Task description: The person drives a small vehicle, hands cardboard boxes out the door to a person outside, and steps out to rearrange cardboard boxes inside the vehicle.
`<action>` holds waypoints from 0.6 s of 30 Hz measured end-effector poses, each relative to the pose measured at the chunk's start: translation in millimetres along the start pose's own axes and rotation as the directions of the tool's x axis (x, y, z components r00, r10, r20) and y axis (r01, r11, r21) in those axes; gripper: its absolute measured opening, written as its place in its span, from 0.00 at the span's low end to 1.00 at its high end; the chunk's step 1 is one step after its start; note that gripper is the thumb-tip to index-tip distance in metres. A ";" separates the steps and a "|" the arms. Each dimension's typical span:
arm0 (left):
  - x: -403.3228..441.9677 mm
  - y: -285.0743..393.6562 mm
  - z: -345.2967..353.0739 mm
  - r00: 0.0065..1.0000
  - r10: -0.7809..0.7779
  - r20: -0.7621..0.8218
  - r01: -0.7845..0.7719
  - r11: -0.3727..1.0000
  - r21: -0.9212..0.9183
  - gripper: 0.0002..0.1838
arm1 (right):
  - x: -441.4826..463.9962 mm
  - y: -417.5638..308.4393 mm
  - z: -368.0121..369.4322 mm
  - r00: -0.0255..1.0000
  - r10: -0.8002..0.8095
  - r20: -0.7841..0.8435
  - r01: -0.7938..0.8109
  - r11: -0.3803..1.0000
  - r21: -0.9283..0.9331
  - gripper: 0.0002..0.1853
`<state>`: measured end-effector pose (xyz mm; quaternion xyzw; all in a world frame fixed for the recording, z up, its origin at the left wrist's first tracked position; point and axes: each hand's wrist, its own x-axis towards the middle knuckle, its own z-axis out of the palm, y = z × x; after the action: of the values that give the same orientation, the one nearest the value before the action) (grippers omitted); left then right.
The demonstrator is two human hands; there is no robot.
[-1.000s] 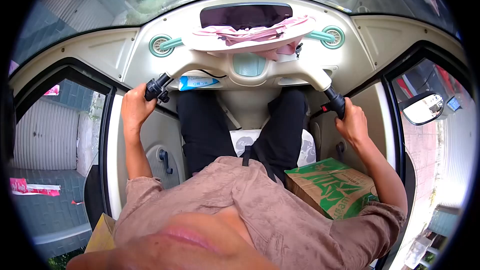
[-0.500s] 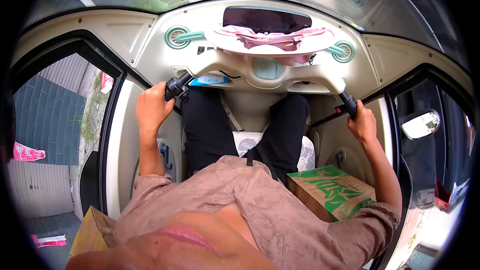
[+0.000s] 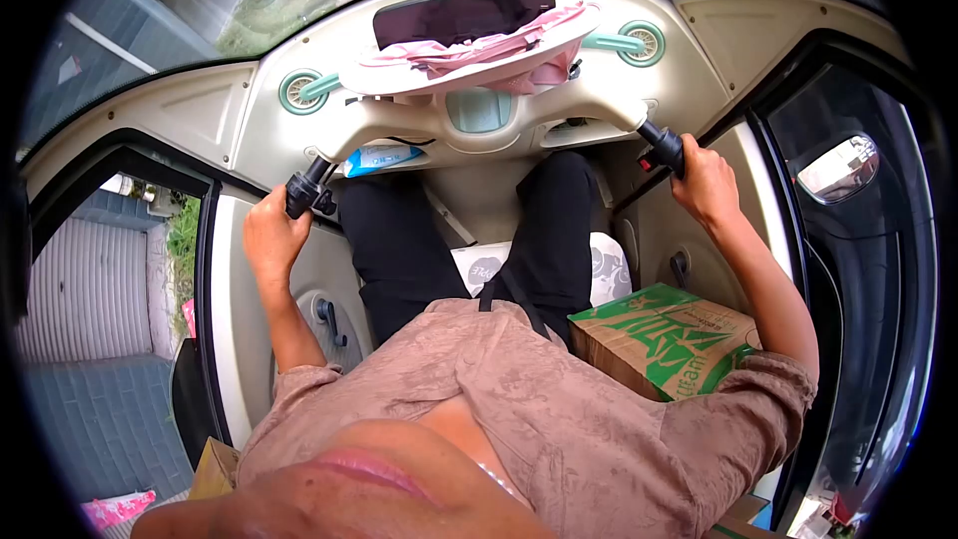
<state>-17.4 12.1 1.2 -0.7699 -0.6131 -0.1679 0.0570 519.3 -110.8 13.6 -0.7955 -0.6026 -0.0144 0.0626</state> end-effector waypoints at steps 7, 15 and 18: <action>-6.8 -4.0 2.6 0.999 0.002 -0.034 -0.003 1.000 -0.029 0.15 | 13.7 -0.4 -0.6 1.000 -0.017 -0.027 0.015 0.999 -0.048 0.17; 0.8 -1.5 3.1 0.999 -0.001 -0.041 0.000 1.000 -0.027 0.13 | 12.7 4.2 5.5 1.000 0.003 0.009 -0.003 1.000 0.019 0.21; 1.5 -4.1 -0.1 1.000 0.017 -0.012 -0.017 0.999 -0.039 0.14 | 10.0 1.0 4.8 1.000 0.007 0.011 -0.007 1.000 0.017 0.21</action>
<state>-21.1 14.5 1.3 -0.7751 -0.6027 -0.1838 0.0469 522.8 -100.9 9.7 -0.7970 -0.6003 -0.0048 0.0664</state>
